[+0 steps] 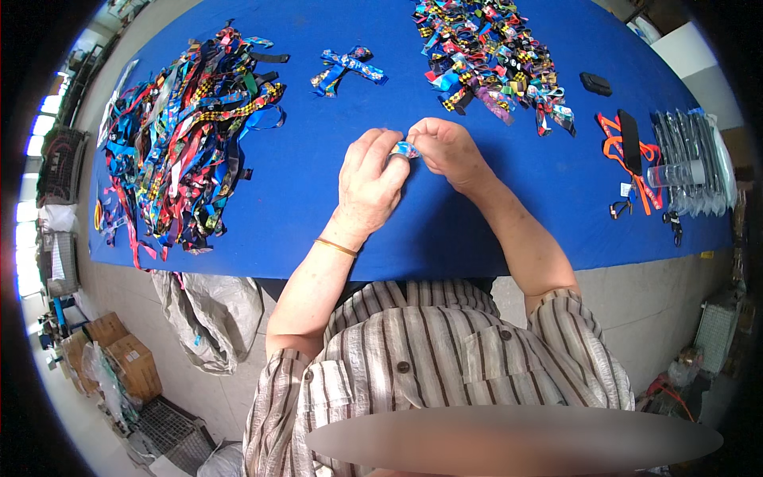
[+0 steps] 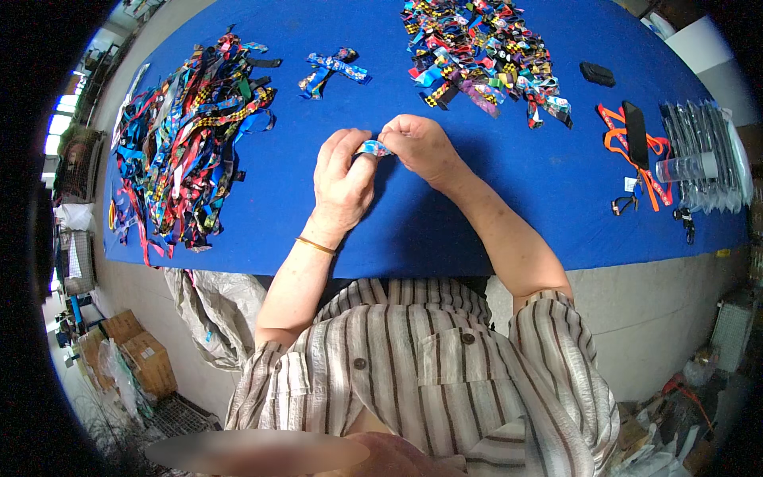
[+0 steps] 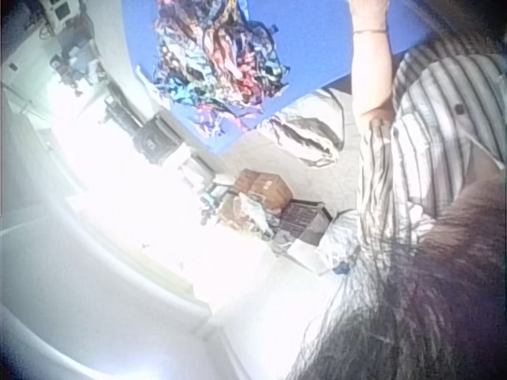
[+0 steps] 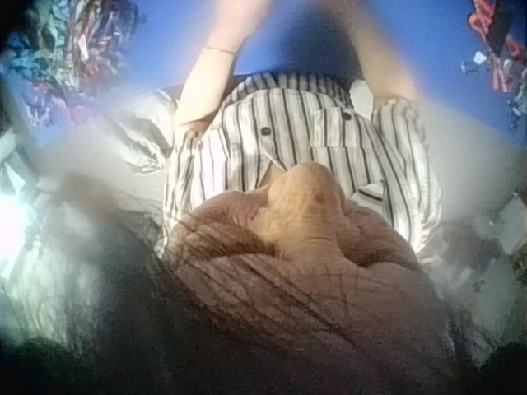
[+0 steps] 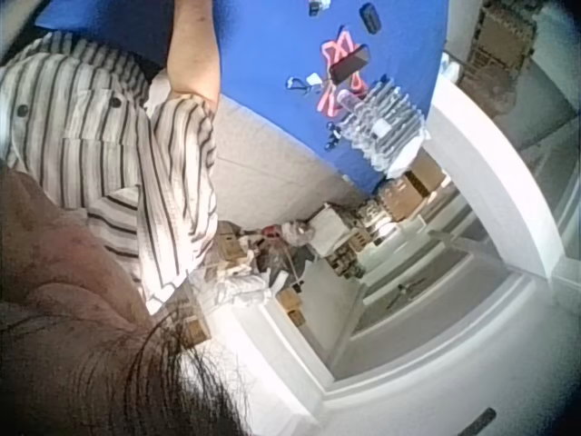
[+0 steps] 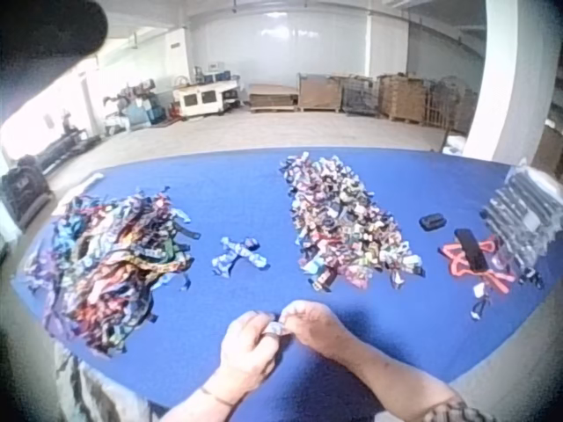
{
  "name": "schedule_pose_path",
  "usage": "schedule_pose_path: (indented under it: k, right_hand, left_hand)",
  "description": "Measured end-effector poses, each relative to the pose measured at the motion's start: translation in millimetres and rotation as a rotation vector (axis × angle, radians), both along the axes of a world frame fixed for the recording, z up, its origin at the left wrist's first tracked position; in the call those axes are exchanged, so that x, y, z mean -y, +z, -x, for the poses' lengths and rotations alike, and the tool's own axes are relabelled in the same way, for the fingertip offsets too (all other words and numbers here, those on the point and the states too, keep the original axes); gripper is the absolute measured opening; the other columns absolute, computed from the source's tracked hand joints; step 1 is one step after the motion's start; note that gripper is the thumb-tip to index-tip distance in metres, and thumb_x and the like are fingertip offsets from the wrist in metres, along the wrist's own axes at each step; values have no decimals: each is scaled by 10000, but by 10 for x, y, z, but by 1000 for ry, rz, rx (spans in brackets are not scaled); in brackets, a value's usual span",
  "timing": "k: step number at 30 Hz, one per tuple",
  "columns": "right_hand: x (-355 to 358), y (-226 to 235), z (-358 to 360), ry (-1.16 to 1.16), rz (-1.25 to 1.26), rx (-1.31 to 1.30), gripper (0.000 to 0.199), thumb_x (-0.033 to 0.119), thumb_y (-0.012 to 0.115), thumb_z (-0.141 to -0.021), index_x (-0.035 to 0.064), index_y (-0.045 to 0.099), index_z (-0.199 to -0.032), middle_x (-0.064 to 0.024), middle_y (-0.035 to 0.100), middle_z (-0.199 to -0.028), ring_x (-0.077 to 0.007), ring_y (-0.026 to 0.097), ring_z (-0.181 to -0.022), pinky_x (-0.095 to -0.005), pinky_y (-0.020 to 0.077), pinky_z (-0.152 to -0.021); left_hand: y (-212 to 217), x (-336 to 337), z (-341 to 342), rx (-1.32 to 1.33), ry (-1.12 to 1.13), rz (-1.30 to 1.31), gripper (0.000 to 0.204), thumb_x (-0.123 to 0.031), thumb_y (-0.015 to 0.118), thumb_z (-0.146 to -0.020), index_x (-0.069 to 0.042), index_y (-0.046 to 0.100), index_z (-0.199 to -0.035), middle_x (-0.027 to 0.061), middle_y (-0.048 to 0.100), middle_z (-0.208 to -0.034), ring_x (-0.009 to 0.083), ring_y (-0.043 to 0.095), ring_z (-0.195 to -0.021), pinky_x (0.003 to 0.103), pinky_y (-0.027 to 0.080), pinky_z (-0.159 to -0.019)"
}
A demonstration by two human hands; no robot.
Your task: Assembling decorative ribbon bows from strips of printed fabric in a factory setting.
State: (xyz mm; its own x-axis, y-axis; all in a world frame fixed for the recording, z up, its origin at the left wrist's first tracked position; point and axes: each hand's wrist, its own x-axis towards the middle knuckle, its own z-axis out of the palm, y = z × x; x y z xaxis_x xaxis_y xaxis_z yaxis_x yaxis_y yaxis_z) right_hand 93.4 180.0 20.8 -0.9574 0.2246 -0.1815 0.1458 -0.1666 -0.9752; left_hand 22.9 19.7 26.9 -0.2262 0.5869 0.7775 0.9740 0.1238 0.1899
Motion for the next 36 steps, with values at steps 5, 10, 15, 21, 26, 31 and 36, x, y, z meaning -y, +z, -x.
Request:
schedule_pose_path:
  k: [5,10,15,21,26,31,36]
  right_hand:
    - [14,5,16,2,7,18,166,227,593,-915,82,619,-838,72,496,-629,-6,418,-531,-187,320,-458]
    - [19,-20,-5,68,25,-72,179,238,575,-945,74,621,-890,77,469,-608,-3,399,-522,-183,309,-458]
    - [47,14,-3,102,66,-48,160,201,554,-977,56,619,-956,84,428,-636,1,311,-496,-191,222,-431]
    - [39,-8,9,93,-167,-124,213,179,601,-952,4,660,-1057,35,602,-755,-40,517,-637,-206,412,-563]
    - [34,89,-12,79,-356,-85,193,136,635,-925,-15,674,-1038,-36,703,-908,-93,634,-873,-260,505,-792]
    - [6,53,-25,115,-385,-106,162,139,617,-937,-9,676,-969,-29,681,-834,-76,613,-801,-240,488,-728]
    - [31,23,-33,97,-415,-149,158,144,600,-949,-2,661,-942,-18,669,-805,-64,585,-753,-238,471,-688]
  left_hand:
    - [-86,-18,-17,151,-68,-34,140,26,660,-753,2,559,-846,182,617,-1070,336,642,-889,396,543,-720]
    - [-137,-1,-23,264,-124,-117,200,108,643,-767,3,476,-796,189,640,-1031,323,646,-795,347,527,-632]
    - [-143,-6,-59,344,-39,-116,222,86,663,-784,-13,464,-791,170,646,-975,276,641,-765,323,518,-636]
    - [-174,0,-4,686,50,-165,219,28,683,-827,-34,475,-803,134,658,-938,168,643,-788,292,525,-689]
    - [-180,15,9,637,75,-121,212,18,669,-856,-35,468,-814,120,648,-952,139,627,-806,264,517,-712]
    - [-287,22,62,930,-2,-184,232,-56,703,-840,-40,472,-823,132,672,-966,174,633,-737,297,504,-630]
    - [-303,56,112,1132,-43,-97,272,-87,707,-860,-45,443,-811,106,656,-847,111,572,-719,277,482,-617]
